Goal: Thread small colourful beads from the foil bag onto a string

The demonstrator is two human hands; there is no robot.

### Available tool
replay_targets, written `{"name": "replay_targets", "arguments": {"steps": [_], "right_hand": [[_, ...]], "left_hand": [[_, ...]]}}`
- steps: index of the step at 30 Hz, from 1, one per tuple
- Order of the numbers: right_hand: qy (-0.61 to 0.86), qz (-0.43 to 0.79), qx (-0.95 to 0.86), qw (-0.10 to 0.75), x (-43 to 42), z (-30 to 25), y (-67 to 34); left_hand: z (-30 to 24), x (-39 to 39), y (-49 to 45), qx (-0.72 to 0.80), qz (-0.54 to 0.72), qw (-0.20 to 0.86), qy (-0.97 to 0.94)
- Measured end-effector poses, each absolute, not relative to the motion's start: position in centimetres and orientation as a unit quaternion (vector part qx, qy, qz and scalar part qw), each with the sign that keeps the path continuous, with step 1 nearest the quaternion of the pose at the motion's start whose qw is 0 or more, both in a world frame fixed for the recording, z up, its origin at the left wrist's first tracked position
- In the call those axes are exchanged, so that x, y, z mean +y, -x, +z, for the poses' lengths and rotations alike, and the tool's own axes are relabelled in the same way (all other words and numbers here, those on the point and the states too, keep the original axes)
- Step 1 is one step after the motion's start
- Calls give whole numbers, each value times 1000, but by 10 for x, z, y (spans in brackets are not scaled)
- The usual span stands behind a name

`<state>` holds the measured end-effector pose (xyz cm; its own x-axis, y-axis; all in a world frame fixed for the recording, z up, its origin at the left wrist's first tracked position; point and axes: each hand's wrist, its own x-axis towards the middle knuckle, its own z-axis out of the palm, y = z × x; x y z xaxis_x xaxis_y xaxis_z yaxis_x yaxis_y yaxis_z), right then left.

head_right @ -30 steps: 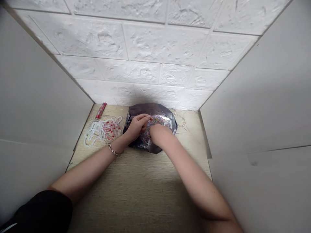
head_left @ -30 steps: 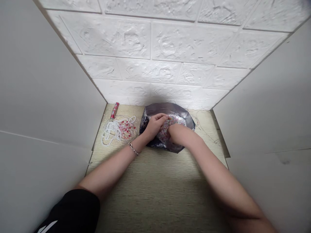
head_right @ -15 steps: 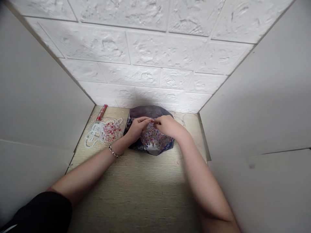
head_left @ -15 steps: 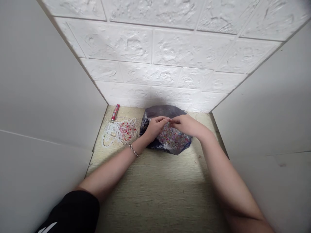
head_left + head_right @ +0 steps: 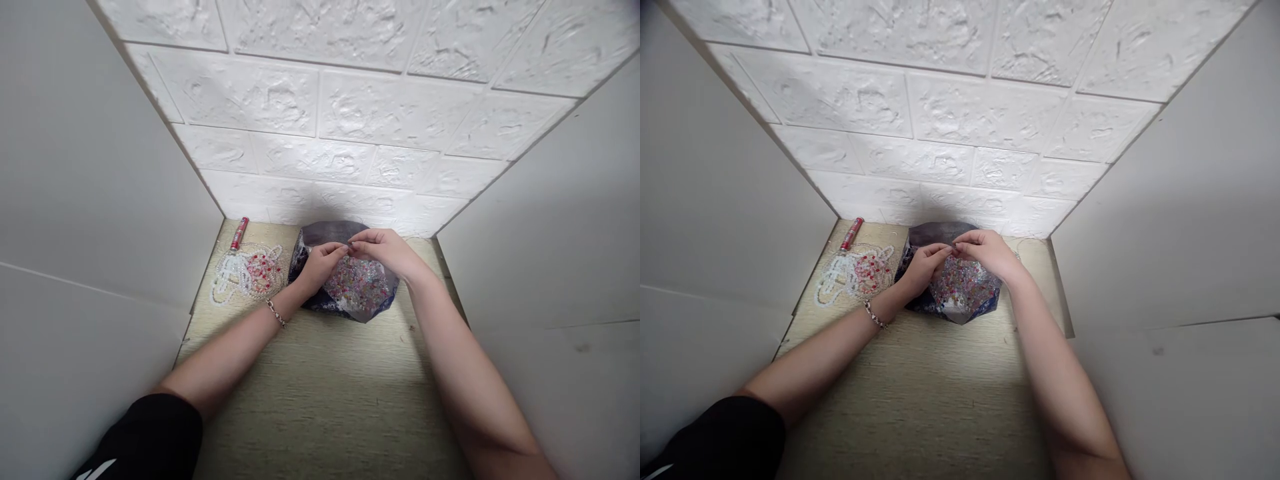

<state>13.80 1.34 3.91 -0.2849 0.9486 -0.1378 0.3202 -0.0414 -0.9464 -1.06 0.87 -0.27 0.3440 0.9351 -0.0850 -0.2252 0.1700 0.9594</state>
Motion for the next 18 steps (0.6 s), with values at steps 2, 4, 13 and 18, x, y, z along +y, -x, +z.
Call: {"name": "replay_targets", "arguments": {"steps": [2, 4, 13, 18], "right_hand": [[508, 521, -610, 314, 14, 38, -138], [501, 535, -600, 320, 14, 37, -139], [496, 555, -582, 327, 14, 35, -139], [494, 534, -611, 312, 12, 40, -137]], "left_hand": [[-3, 9, 11, 374, 434, 664, -481], [-3, 9, 11, 374, 436, 659, -485], [3, 5, 10, 385, 447, 625, -512], [4, 5, 11, 381, 437, 621, -528]]}}
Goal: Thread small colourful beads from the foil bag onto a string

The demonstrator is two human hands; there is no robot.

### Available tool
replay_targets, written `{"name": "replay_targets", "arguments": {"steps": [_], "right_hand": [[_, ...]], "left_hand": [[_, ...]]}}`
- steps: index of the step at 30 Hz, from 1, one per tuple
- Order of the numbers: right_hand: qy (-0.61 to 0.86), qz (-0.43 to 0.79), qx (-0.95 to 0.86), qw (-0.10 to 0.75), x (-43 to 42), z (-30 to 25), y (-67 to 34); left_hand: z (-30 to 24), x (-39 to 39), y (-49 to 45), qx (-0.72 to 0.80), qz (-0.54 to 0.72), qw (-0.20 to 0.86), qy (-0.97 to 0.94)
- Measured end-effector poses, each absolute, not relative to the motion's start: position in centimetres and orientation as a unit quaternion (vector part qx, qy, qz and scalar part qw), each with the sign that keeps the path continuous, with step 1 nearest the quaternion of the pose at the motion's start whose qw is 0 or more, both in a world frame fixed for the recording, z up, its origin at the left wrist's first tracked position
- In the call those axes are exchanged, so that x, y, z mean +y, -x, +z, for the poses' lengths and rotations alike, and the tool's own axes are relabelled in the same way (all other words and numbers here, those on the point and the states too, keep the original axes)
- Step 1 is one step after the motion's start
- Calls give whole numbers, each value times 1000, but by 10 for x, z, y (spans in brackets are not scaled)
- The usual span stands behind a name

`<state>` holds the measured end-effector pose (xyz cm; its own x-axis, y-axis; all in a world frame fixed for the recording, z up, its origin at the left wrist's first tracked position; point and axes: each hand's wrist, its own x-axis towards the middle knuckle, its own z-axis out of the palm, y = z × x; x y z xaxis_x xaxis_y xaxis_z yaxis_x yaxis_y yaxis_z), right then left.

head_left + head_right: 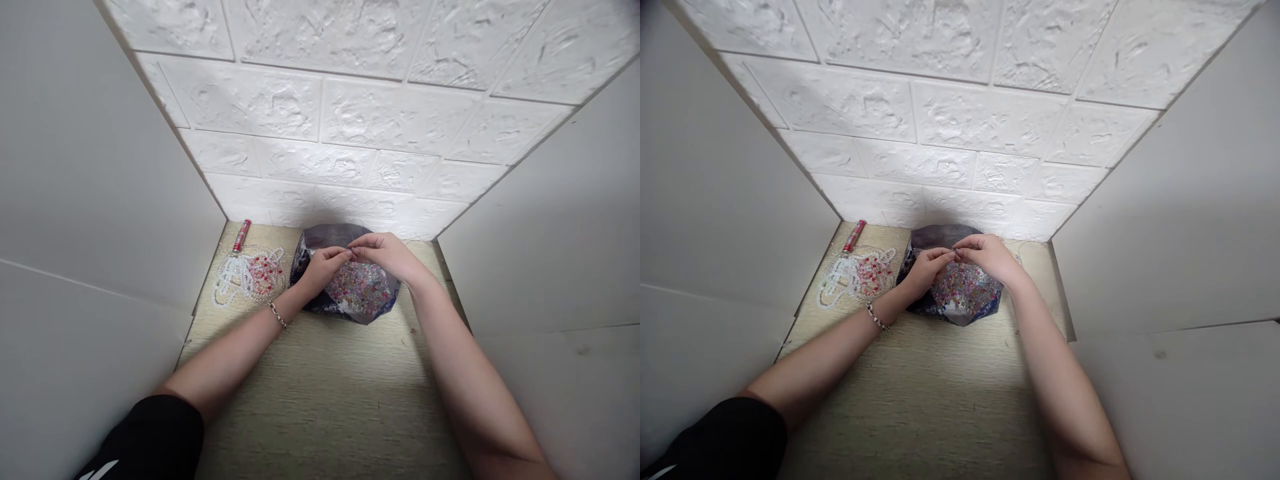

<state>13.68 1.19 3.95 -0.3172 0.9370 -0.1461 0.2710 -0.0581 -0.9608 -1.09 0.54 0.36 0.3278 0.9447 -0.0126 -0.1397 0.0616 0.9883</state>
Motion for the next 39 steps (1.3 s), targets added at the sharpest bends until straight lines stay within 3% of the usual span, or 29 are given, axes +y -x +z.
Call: {"name": "replay_targets", "arguments": {"steps": [18, 39], "right_hand": [[495, 497, -655, 280, 10, 44, -135], [453, 568, -602, 330, 14, 34, -137]], "left_hand": [[0, 7, 13, 371, 424, 636, -528], [-4, 8, 13, 360, 434, 644, -517]]}}
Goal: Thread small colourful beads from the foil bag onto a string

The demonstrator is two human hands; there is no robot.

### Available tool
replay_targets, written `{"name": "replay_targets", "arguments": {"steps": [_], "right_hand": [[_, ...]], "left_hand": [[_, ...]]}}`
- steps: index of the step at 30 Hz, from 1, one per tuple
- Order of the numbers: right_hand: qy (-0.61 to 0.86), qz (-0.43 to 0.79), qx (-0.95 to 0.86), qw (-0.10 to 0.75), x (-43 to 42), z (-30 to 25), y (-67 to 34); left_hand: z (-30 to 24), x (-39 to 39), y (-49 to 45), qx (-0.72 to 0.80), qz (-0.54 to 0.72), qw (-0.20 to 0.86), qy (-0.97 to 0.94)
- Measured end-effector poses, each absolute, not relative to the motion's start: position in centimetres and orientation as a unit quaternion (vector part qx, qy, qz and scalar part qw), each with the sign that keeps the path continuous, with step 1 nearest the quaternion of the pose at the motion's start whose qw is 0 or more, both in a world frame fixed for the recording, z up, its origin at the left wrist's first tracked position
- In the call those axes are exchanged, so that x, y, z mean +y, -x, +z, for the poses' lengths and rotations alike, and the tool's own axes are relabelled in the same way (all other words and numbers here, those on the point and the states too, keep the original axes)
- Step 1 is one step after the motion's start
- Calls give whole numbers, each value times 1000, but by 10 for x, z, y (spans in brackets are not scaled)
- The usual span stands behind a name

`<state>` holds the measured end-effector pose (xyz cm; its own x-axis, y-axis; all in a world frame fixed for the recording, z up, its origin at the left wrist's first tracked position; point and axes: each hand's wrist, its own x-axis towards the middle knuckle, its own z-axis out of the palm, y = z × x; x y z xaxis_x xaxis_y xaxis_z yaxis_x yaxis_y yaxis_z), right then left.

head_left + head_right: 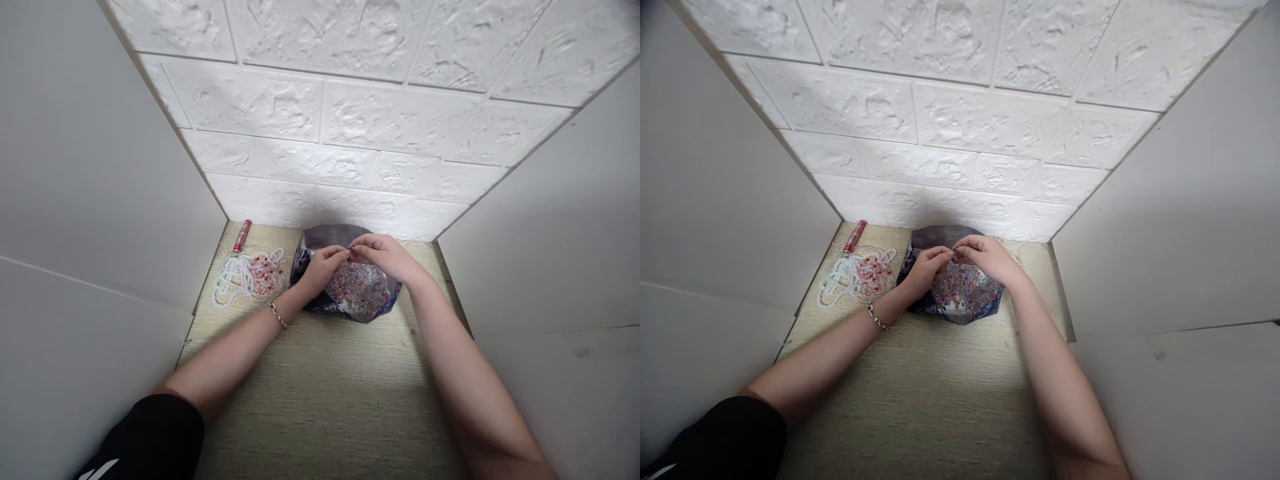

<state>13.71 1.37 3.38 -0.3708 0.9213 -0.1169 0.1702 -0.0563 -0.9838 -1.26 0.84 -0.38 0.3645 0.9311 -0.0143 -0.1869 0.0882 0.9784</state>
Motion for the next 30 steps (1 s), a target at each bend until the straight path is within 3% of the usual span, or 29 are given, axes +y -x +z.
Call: {"name": "replay_targets", "arguments": {"steps": [12, 30], "right_hand": [[449, 574, -588, 350, 13, 34, -136], [489, 480, -649, 330, 13, 34, -132]], "left_hand": [[-3, 8, 12, 370, 445, 614, -537], [-1, 8, 13, 386, 454, 590, -545]]}}
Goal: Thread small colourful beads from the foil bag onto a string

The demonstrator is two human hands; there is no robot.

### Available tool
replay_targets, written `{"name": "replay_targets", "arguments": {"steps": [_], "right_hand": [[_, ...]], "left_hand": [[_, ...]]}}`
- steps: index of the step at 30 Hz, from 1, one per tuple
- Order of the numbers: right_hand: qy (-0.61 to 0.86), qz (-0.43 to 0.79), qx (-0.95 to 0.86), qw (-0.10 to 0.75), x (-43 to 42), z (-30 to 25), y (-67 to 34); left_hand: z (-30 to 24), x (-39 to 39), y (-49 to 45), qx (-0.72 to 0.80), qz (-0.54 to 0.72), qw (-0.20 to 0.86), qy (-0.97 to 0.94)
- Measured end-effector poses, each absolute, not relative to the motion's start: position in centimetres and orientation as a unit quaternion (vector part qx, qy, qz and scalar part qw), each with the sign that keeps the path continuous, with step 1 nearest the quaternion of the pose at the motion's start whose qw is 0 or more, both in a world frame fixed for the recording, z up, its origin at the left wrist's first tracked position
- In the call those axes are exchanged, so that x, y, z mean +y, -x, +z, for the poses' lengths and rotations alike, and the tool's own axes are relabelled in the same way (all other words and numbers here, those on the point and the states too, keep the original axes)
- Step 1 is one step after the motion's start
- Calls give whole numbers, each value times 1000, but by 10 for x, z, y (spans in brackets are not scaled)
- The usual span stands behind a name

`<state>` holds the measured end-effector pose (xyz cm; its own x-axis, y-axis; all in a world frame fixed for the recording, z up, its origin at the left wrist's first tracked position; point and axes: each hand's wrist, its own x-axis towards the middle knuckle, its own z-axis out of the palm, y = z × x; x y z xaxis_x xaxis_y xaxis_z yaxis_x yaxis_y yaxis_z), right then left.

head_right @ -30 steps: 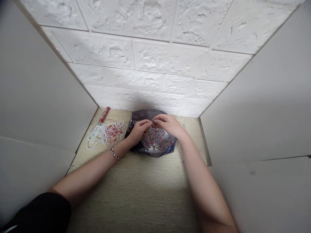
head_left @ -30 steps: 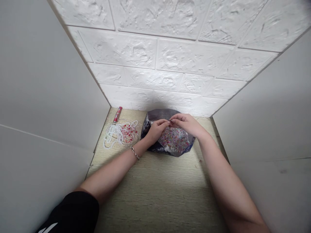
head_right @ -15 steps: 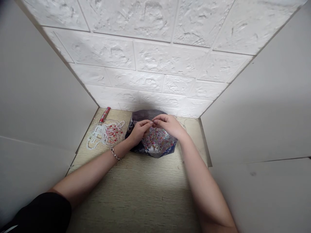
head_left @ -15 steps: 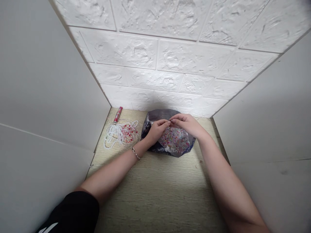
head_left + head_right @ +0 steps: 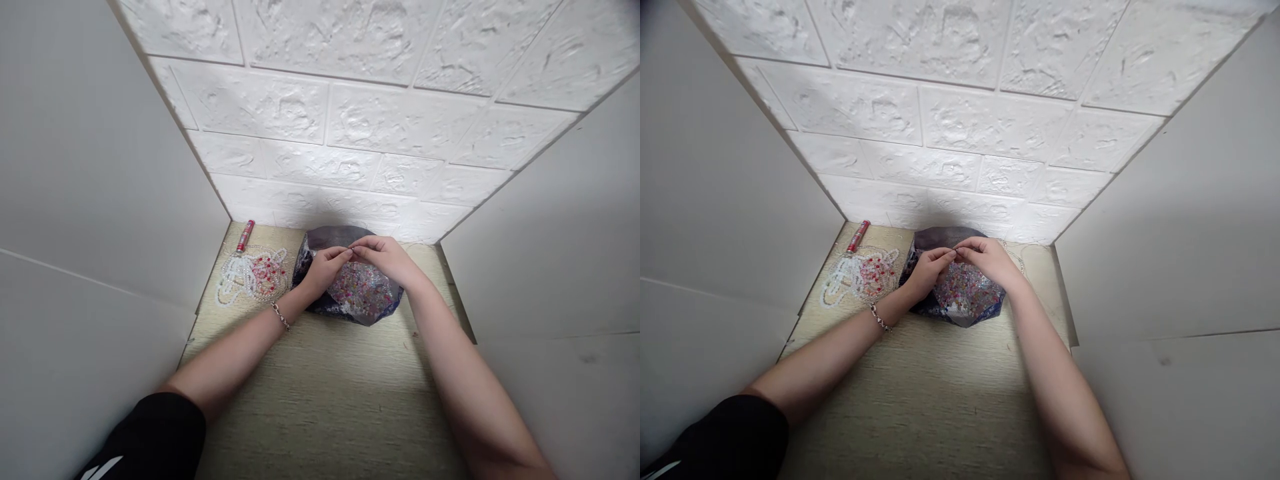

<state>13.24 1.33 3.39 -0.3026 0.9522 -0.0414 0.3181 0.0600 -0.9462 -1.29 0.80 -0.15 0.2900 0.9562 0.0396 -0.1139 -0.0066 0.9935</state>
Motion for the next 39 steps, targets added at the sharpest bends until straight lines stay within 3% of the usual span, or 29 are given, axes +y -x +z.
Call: {"name": "replay_targets", "arguments": {"steps": [12, 27, 39], "right_hand": [[467, 544, -587, 375, 15, 27, -133], [475, 518, -616, 355, 15, 27, -133], [506, 321, -755, 265, 9, 46, -134]], "left_hand": [[0, 7, 12, 395, 461, 580, -542], [1, 6, 12, 399, 463, 584, -534], [-1, 6, 12, 391, 444, 592, -547]]}}
